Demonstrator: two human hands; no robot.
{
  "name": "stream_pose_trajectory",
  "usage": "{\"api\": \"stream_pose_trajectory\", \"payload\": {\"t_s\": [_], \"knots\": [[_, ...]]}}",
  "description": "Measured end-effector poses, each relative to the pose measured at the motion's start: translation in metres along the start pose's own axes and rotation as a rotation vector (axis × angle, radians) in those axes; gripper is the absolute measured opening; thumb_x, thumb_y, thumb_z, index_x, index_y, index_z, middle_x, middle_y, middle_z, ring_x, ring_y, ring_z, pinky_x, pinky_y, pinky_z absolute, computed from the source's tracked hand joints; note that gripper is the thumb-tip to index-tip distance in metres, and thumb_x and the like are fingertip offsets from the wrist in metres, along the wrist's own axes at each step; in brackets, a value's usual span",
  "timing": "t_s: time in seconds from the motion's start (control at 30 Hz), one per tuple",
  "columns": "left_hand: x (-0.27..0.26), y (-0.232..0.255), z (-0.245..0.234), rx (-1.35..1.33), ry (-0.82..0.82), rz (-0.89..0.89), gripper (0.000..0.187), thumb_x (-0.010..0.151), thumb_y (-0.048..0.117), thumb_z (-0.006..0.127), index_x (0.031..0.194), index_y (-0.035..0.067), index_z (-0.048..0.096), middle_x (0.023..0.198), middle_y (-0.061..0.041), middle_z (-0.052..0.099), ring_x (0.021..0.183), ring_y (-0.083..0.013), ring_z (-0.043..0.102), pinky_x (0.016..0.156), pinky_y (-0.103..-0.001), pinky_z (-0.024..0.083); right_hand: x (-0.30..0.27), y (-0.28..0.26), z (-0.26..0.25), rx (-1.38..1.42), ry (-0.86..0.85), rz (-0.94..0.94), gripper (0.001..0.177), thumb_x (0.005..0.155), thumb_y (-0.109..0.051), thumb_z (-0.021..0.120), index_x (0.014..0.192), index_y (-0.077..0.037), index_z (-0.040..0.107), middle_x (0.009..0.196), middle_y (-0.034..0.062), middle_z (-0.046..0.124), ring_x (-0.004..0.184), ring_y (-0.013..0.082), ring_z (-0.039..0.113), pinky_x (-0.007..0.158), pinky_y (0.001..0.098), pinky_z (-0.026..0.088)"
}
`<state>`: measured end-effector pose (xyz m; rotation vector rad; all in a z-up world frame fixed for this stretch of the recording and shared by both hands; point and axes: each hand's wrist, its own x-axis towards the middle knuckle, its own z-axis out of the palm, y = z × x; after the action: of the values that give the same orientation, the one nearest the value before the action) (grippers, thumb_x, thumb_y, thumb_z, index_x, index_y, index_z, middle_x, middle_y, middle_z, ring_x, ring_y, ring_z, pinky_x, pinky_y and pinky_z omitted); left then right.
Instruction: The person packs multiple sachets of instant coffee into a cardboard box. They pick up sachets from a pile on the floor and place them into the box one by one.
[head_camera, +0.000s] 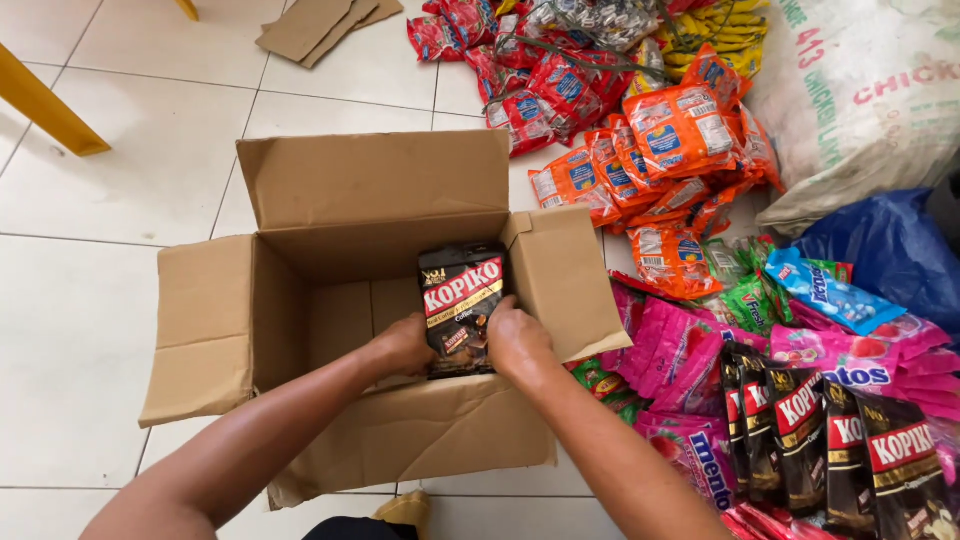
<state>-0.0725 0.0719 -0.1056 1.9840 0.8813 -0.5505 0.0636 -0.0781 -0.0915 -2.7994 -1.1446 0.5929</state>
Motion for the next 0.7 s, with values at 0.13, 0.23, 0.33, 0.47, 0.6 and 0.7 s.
{"api": "stream_pose_trajectory", "payload": {"t_s": [0.13, 0.23, 0.33, 0.47, 0.6, 0.7], "knots": [[0.039, -0.021, 0.026, 0.015, 0.005, -0.004, 0.045, 0.078, 0.013, 0.077, 0.116, -0.005, 0.062, 0.100, -0.025, 0.077, 0.086, -0.0301, 0.077, 0.072, -0.041, 0.060, 0.004, -0.007, 0.006, -0.075, -0.079, 0.050, 0.074, 0.088, -0.018, 0.070, 0.143, 0.015, 0.033, 0.110, 0.0287, 0.070, 0.104, 0.0384, 0.072, 0.087, 0.0466, 0.059], [0.054, -0.027, 0.039, -0.052, -0.034, -0.047, 0.045, 0.078, 0.015, 0.081, 0.115, -0.005, 0.066, 0.101, -0.021, 0.074, 0.083, -0.0290, 0.076, 0.068, -0.040, 0.061, 0.006, -0.009, 0.008, -0.032, -0.099, 0.083, 0.071, 0.103, -0.034, 0.058, 0.147, 0.014, 0.030, 0.113, 0.0278, 0.071, 0.105, 0.0388, 0.072, 0.087, 0.0479, 0.058], [0.055, -0.023, 0.041, -0.256, -0.087, -0.064, 0.037, 0.080, 0.012, 0.074, 0.113, -0.004, 0.070, 0.097, -0.020, 0.077, 0.075, -0.0279, 0.076, 0.058, -0.039, 0.060, 0.007, -0.009, 0.007, -0.107, -0.144, 0.092, 0.078, 0.095, -0.027, 0.063, 0.151, 0.014, 0.026, 0.115, 0.0273, 0.070, 0.107, 0.0370, 0.072, 0.089, 0.0456, 0.058], [0.052, -0.023, 0.040, -0.300, -0.061, -0.118, 0.035, 0.082, 0.010, 0.075, 0.113, -0.002, 0.065, 0.094, -0.017, 0.075, 0.072, -0.0254, 0.075, 0.056, -0.038, 0.060, 0.007, 0.002, 0.015, -0.042, -0.092, 0.006, 0.068, 0.101, -0.022, 0.058, 0.150, 0.014, 0.029, 0.111, 0.0320, 0.070, 0.105, 0.0430, 0.071, 0.090, 0.0497, 0.057], [0.049, -0.028, 0.039, -0.410, -0.095, -0.044, 0.032, 0.080, 0.007, 0.073, 0.110, -0.002, 0.070, 0.086, -0.015, 0.072, 0.061, -0.0192, 0.064, 0.050, -0.034, 0.051, -0.002, 0.006, 0.011, 0.024, -0.084, -0.101, 0.063, 0.082, -0.020, 0.072, 0.133, 0.008, 0.048, 0.115, 0.0328, 0.065, 0.107, 0.0473, 0.067, 0.093, 0.0510, 0.056], [0.044, -0.029, 0.036, -0.454, -0.112, -0.036, 0.030, 0.081, 0.007, 0.073, 0.109, -0.001, 0.070, 0.084, -0.010, 0.071, 0.061, -0.0161, 0.062, 0.049, -0.031, 0.050, -0.005, 0.007, 0.012, 0.074, -0.041, -0.177, 0.058, 0.079, -0.026, 0.075, 0.123, 0.007, 0.058, 0.117, 0.0335, 0.062, 0.105, 0.0496, 0.066, 0.093, 0.0521, 0.055]]}}
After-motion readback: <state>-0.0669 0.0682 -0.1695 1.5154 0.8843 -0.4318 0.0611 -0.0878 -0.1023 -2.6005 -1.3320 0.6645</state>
